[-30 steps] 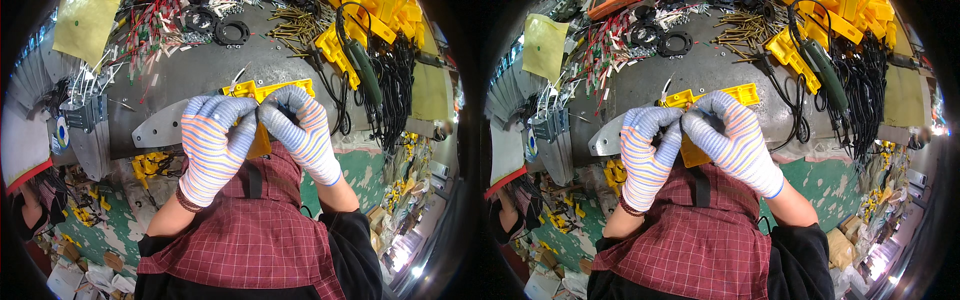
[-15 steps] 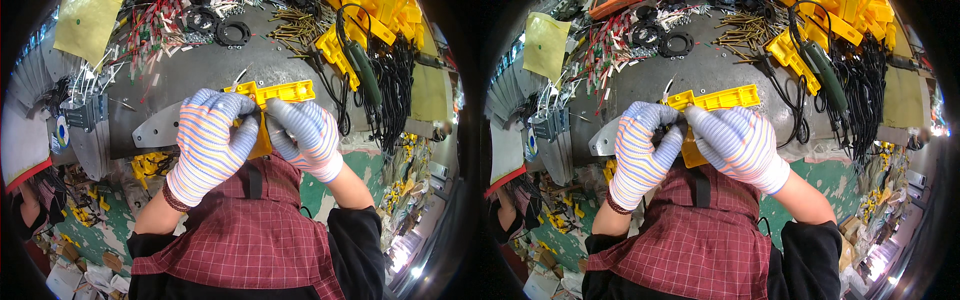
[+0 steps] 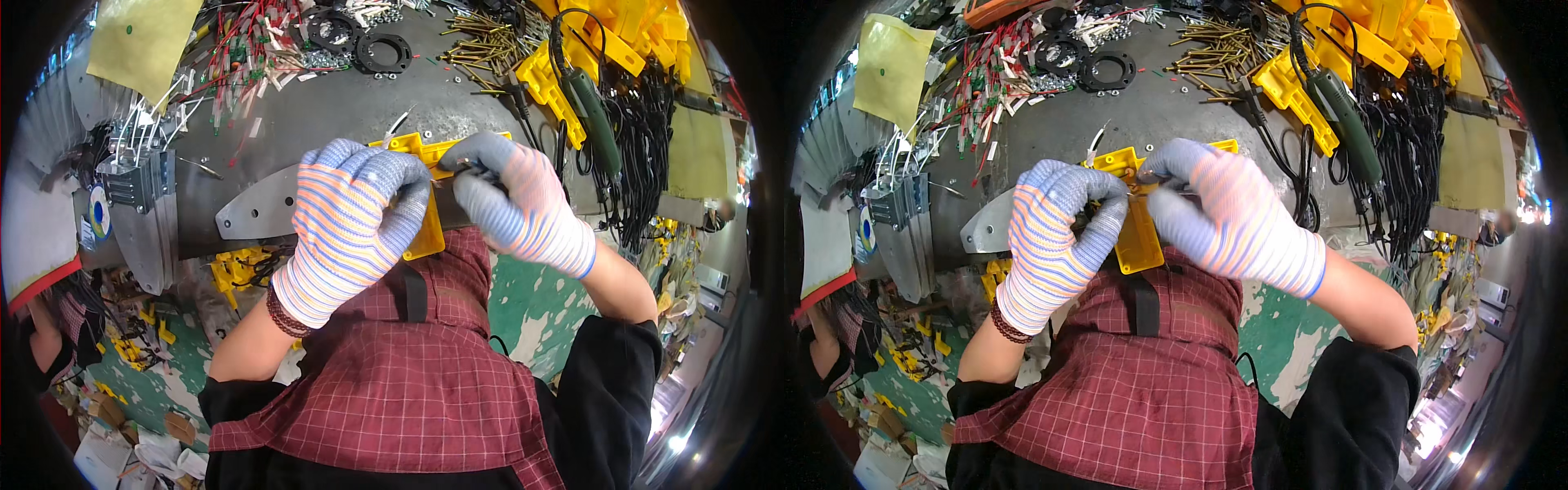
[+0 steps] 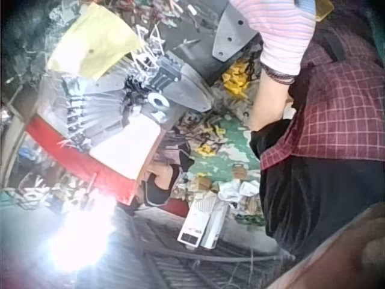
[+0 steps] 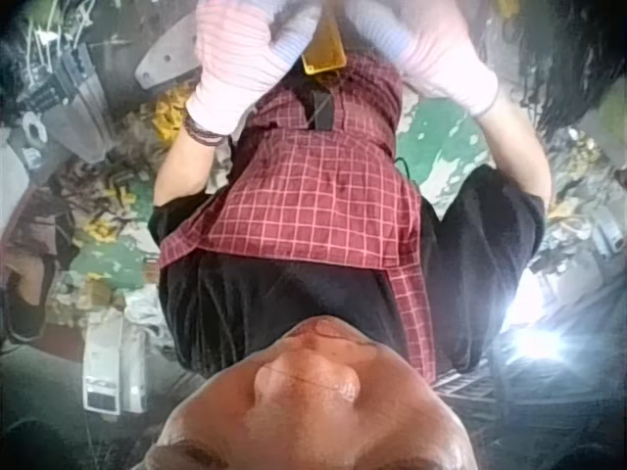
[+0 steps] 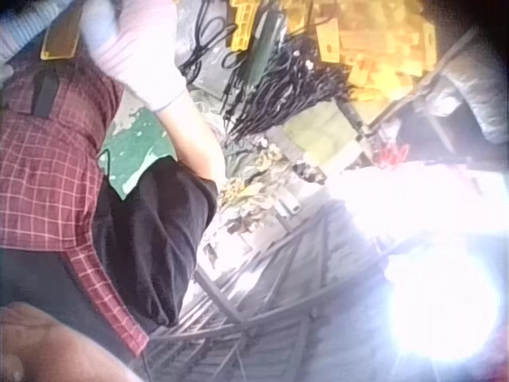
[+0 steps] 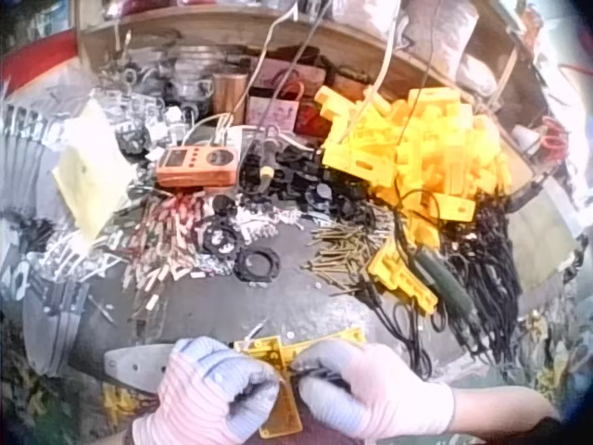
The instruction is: Assembling yellow plastic hardware parts using a screwdriver and soldering iron.
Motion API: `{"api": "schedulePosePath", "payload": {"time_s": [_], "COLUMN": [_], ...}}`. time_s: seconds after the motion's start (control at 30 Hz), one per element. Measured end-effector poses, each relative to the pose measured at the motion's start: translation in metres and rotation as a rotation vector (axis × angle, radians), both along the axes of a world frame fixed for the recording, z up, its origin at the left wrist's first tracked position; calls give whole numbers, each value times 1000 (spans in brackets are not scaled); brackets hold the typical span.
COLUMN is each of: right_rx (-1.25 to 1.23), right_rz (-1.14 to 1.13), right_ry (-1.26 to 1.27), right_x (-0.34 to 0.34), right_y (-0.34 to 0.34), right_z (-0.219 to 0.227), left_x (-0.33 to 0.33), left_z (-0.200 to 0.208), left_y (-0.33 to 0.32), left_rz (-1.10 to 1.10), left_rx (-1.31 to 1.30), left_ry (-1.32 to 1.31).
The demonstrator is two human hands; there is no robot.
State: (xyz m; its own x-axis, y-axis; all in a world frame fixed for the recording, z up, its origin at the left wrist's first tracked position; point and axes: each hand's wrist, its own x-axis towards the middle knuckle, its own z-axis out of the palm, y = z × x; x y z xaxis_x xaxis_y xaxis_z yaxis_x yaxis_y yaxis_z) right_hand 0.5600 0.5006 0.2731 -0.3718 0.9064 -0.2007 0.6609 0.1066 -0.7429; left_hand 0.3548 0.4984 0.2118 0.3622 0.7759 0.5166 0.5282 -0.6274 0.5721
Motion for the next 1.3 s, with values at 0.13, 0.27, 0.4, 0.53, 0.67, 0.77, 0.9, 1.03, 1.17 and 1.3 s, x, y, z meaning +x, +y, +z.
{"api": "schedulePosePath", "payload": {"time_s": [0.13,0.27,0.4,0.53,0.67,0.77,0.9,1.03,1.17,1.3], "right_rx": [757,338,-195,139,389,-145,-208,363,703,719], "right_rz": [330,139,191,-1,109,221,36,-2,127,416], "right_ry": [-249,-150,236,113,-137,307,254,18,-262,-16], "right_x": [4,-6,0,0,-5,3,1,-6,-6,6], "right_y": [-4,-5,10,-7,-12,5,-1,-17,-13,5], "right_z": [-27,-19,-17,-14,-25,-21,-9,-18,-36,-44], "left_x": [-1,-1,0,4,6,4,6,9,6,3], "left_z": [-1,-4,-6,-6,-12,-12,-7,-8,-10,-9], "left_y": [1,-4,-4,3,3,-2,-6,-3,0,-12], "left_rz": [-42,19,13,-18,-41,13,93,36,45,83], "left_rx": [-132,145,336,-11,-32,186,265,-31,-17,330], "left_ry": [-63,170,188,-64,-81,55,86,-73,-77,149]}}
